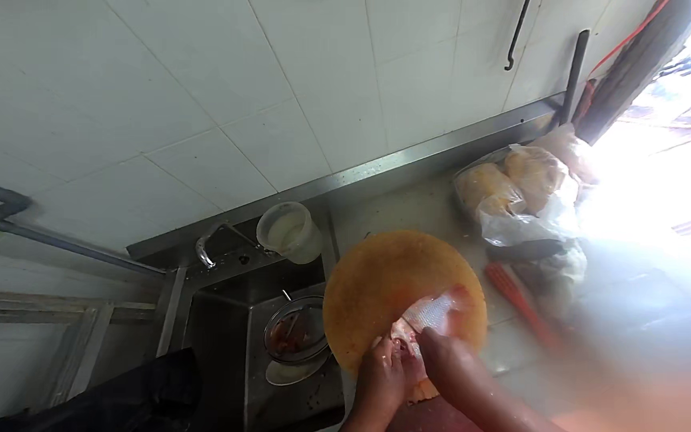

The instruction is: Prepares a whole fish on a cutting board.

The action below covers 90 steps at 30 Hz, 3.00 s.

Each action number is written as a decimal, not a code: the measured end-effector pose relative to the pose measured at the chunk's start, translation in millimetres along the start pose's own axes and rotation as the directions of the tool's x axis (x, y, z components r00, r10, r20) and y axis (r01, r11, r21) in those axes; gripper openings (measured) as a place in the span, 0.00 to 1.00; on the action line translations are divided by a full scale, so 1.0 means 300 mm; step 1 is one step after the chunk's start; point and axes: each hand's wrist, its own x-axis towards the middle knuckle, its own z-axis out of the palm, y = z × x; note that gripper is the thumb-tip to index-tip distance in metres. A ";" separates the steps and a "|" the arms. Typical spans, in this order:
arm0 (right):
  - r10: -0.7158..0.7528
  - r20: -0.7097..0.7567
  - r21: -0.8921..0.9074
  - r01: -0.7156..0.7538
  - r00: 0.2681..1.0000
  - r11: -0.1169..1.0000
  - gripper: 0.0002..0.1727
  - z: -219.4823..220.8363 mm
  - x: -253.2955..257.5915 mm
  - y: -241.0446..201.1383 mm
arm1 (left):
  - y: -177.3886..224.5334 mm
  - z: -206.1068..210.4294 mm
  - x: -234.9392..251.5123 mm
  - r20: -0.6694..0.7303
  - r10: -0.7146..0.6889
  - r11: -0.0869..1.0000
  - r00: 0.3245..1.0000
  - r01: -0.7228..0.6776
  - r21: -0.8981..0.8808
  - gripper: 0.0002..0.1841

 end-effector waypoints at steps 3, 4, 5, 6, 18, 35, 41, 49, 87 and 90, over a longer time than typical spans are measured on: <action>-0.042 0.004 0.013 0.042 0.999 0.999 0.16 0.071 -0.030 -0.015 | 0.029 -0.004 -0.005 0.011 -0.089 0.995 0.996 0.088 0.048 0.18; -0.080 -0.027 0.016 0.080 0.996 0.997 0.15 0.084 -0.048 -0.025 | 0.023 -0.005 -0.006 0.010 -0.097 0.993 0.995 0.096 0.063 0.17; -0.090 -0.042 0.029 0.092 0.995 0.995 0.16 0.088 -0.056 -0.026 | 0.016 -0.004 -0.009 0.014 -0.097 0.993 0.995 0.096 0.069 0.16; -0.056 -0.004 0.065 0.056 0.998 0.996 0.16 0.077 -0.053 -0.023 | 0.010 -0.003 -0.013 0.019 -0.092 0.994 0.996 0.090 0.069 0.17; -0.256 -0.149 -0.128 0.238 0.955 0.963 0.21 0.049 0.047 0.304 | -0.103 -0.042 0.069 0.394 -0.062 0.602 0.917 0.349 -0.718 0.15; -0.549 -0.162 -0.341 0.475 0.820 0.811 0.17 0.000 0.018 0.405 | -0.088 0.013 0.196 0.469 0.022 0.548 0.883 0.382 -0.744 0.17; -0.483 -0.324 -0.363 0.365 0.813 0.857 0.12 0.100 -0.077 0.473 | 0.005 -0.041 0.241 0.341 0.004 0.669 0.940 0.251 -0.699 0.13; -0.004 -0.478 0.102 0.060 0.878 0.993 0.22 -0.175 -0.097 0.324 | 0.054 -0.025 0.040 0.337 0.196 0.849 0.921 -0.332 0.412 0.21; 0.161 0.078 0.020 -0.163 0.984 0.986 0.16 -0.100 0.032 0.074 | -0.072 0.059 0.015 0.208 0.232 0.972 0.950 -0.216 -0.096 0.25; 0.123 0.109 0.070 -0.131 0.986 0.989 0.14 -0.043 -0.046 0.057 | -0.085 0.089 0.071 0.327 0.071 0.637 0.942 0.210 -0.742 0.23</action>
